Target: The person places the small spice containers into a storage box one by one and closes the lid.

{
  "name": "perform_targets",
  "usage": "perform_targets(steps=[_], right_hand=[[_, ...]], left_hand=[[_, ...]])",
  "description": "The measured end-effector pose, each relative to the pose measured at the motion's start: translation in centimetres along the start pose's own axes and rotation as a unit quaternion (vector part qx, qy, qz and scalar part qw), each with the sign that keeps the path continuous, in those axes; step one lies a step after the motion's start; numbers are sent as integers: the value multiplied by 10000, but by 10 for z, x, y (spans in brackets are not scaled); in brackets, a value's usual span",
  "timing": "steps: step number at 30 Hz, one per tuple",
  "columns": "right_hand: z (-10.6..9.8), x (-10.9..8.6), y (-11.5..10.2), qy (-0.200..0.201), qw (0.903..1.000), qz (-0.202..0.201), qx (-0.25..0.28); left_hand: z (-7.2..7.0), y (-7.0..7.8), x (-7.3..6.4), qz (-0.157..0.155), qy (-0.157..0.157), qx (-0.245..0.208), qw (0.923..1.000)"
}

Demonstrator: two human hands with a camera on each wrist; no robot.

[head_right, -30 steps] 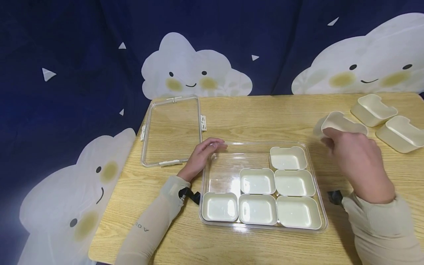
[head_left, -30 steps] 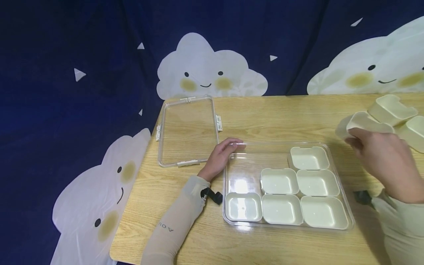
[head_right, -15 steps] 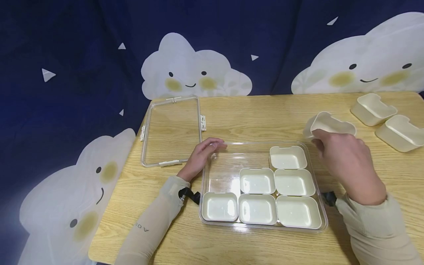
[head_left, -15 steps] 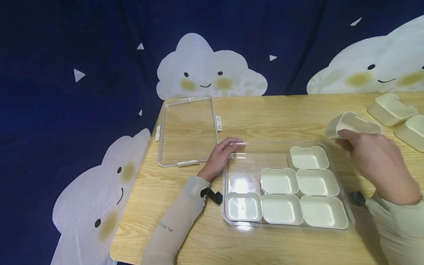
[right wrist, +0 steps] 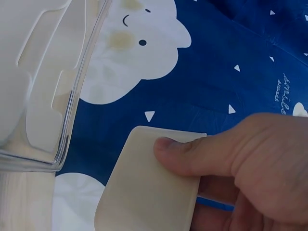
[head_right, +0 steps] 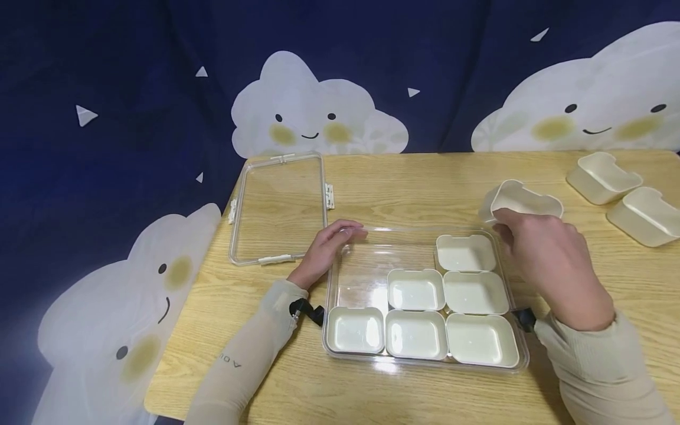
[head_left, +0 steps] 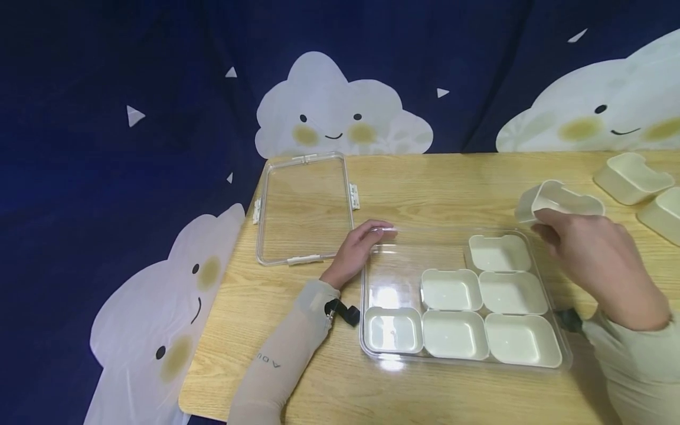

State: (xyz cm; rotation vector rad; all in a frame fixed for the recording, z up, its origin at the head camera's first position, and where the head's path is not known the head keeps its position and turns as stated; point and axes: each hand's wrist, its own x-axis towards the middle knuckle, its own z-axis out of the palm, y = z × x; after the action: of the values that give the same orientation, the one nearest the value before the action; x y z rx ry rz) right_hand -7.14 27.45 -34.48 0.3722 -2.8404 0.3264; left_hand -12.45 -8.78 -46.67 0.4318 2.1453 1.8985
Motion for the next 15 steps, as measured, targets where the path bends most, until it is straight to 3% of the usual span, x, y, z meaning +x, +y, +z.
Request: perform_targets(steps=[9, 15], right_hand=[[-1, 3, -12, -219, 9998, -27, 8], [-1, 8, -22, -108, 9997, -209, -31]], left_hand=[[1, 1, 0, -59, 46, -64, 10000], [0, 1, 0, -73, 65, 17, 10000]])
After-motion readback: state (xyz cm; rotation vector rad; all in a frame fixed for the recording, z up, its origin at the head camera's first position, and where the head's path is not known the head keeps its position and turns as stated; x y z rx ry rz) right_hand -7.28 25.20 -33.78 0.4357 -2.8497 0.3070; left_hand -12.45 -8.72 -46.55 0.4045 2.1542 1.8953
